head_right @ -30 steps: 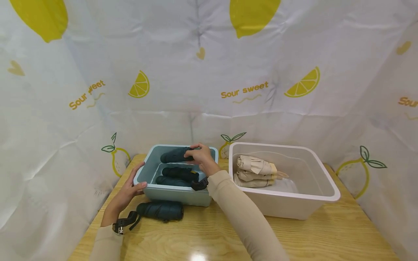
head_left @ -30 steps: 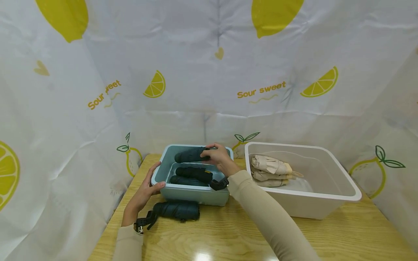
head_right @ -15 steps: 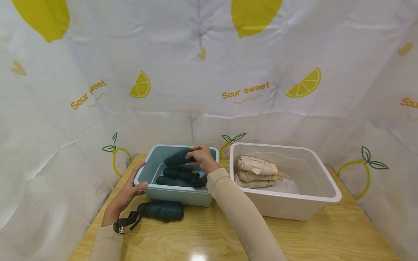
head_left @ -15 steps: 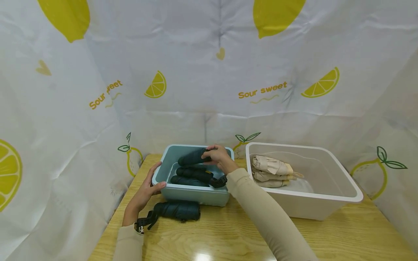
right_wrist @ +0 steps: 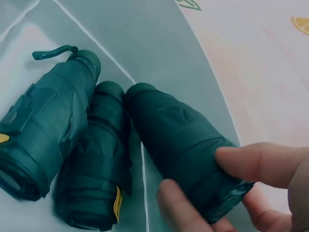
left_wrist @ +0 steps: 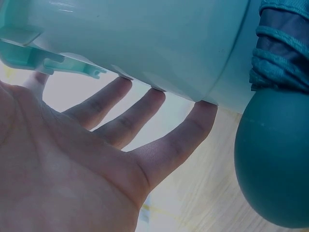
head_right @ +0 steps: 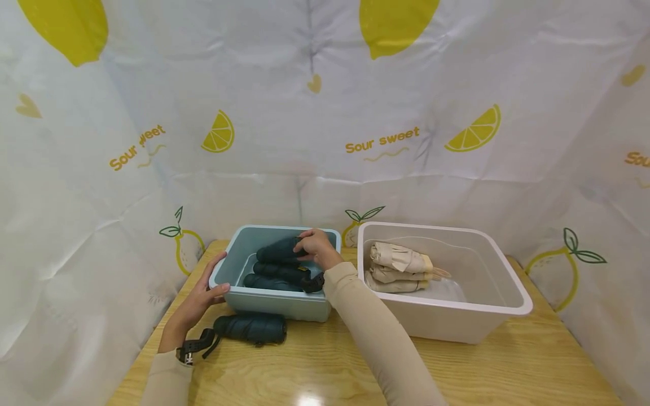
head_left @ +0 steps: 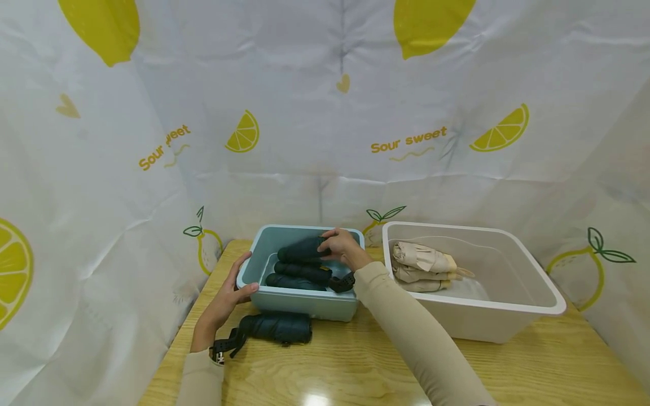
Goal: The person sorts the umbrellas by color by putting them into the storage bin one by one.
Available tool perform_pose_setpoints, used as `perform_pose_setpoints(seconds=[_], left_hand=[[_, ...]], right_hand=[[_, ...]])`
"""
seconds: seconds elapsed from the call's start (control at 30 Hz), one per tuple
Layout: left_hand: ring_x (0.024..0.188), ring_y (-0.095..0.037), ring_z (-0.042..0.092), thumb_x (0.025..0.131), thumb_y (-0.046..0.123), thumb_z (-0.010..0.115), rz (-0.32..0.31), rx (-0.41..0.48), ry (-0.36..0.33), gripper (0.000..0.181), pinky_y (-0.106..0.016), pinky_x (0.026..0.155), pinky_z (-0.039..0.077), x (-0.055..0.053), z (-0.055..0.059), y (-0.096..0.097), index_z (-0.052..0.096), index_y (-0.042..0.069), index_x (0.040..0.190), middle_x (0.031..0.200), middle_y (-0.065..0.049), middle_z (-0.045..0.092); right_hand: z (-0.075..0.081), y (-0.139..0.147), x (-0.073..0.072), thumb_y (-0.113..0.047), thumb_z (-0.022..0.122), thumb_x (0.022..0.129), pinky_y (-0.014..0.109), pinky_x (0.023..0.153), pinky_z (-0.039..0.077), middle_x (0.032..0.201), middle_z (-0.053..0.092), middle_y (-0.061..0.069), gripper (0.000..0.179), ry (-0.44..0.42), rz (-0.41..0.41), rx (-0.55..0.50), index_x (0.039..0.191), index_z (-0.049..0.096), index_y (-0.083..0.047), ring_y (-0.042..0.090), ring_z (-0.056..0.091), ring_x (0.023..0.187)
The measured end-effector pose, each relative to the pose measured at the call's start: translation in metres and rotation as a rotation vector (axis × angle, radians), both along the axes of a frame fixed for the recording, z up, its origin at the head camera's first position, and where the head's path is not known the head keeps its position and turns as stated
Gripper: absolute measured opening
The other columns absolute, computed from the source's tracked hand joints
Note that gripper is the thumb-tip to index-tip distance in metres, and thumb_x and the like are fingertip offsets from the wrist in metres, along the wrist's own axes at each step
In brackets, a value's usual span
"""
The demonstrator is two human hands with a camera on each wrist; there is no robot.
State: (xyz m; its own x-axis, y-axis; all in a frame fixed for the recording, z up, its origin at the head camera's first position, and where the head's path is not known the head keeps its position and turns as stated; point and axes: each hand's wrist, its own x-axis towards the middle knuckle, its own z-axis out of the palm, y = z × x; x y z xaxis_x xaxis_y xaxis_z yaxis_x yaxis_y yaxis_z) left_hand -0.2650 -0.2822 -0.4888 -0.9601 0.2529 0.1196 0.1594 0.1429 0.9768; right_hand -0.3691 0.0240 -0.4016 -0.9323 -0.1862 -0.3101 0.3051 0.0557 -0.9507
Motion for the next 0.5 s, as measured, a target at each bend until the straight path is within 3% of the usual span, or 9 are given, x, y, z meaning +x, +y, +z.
perform_pose_setpoints(seconds=[0.2, 0.5], left_hand=[[0.139, -0.055, 0.036, 0.100, 0.022, 0.061, -0.005, 0.003, -0.005, 0.082, -0.051, 0.095, 0.053, 0.000, 0.000, 0.000, 0.012, 0.034, 0.164, 0.164, -0.023, 0.015], [0.139, -0.054, 0.038, 0.099, 0.023, 0.060, -0.006, 0.007, -0.007, 0.081, -0.052, 0.095, 0.053, 0.002, 0.002, 0.001, 0.013, 0.038, 0.163, 0.164, -0.023, 0.017]], right_hand=[[-0.002, 0.006, 0.000, 0.011, 0.056, 0.095, 0.061, 0.108, 0.045, 0.149, 0.041, 0.023, 0.040, -0.011, 0.075, 0.117, 0.134, 0.052, 0.005, 0.044, 0.044, 0.138], [0.001, 0.012, 0.003, 0.002, 0.059, 0.096, 0.059, 0.115, 0.038, 0.151, 0.045, 0.022, 0.044, 0.025, 0.108, 0.253, 0.139, 0.053, 0.002, 0.042, 0.043, 0.141]])
